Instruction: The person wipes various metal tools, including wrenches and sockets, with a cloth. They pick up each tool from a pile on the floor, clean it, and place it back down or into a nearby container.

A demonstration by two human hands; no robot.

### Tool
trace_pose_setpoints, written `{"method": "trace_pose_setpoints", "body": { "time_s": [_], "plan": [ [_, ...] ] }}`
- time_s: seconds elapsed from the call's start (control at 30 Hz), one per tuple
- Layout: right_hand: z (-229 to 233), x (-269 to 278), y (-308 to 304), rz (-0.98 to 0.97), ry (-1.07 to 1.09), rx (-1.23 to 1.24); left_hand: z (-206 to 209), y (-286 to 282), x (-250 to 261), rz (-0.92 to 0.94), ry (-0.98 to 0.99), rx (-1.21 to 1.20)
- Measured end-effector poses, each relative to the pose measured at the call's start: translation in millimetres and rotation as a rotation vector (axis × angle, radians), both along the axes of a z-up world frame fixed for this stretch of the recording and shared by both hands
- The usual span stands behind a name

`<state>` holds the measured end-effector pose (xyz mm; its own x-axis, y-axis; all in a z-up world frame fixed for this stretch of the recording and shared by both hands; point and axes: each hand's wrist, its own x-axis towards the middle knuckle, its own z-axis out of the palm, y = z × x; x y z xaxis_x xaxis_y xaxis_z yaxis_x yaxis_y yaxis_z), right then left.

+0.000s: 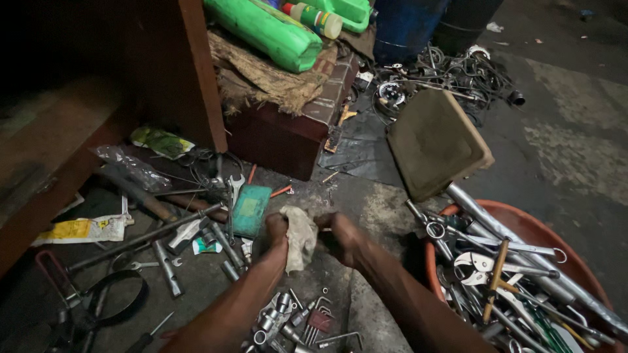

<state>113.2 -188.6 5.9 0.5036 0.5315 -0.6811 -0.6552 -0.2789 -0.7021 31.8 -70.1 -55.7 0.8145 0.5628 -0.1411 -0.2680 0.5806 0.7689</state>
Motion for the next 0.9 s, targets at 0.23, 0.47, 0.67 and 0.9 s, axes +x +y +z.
{"method": "trace_pose_setpoints", "body": {
  "time_s": [0.23,0.47,0.67,0.9],
  "plan": [
    [1,3,-9,-0.01,0.015,0.052,35,7,-14,-0.416,-0.231,-0.219],
    [-1,95,-57,0.025,-0.322,-0.166,-1,67,19,-0.812,-0.385,-0.226],
    [53,208,-171,0.47,-1.094,-0.831,3,82,-9,-0.381,-0.705,-0.097],
    [83,220,-212,0.235,-1.181,-1.001,73,71,-25,-0.374,-0.41,0.383]
  ]
}}
